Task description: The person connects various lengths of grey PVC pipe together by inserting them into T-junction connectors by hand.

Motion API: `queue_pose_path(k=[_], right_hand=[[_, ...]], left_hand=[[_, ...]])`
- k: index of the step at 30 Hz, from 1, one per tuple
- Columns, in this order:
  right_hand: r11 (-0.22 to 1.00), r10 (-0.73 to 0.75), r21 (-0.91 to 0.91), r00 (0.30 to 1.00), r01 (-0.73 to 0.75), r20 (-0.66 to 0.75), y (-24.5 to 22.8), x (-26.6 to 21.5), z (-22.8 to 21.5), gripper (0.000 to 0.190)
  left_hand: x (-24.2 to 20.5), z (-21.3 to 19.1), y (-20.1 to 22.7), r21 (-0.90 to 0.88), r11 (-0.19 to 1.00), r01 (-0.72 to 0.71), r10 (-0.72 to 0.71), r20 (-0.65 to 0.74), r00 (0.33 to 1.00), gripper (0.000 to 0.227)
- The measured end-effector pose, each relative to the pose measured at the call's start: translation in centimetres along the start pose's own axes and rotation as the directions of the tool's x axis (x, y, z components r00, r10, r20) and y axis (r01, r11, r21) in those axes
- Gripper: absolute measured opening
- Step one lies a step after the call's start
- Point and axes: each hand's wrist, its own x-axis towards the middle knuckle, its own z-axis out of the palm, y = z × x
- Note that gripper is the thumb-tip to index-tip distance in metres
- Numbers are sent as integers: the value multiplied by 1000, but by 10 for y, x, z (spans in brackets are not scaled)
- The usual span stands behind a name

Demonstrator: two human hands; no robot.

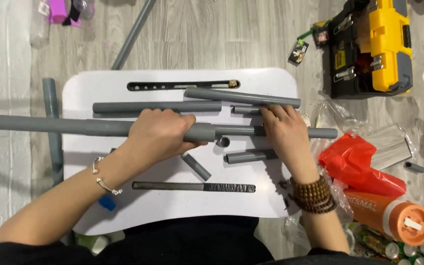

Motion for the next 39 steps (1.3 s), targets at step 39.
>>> queue_pose_path(k=[39], right_hand=[[140,304,982,949,-130,82,-51,40,-63,15]], left_hand=[[2,10,-10,-91,996,-22,8,-158,987,66]])
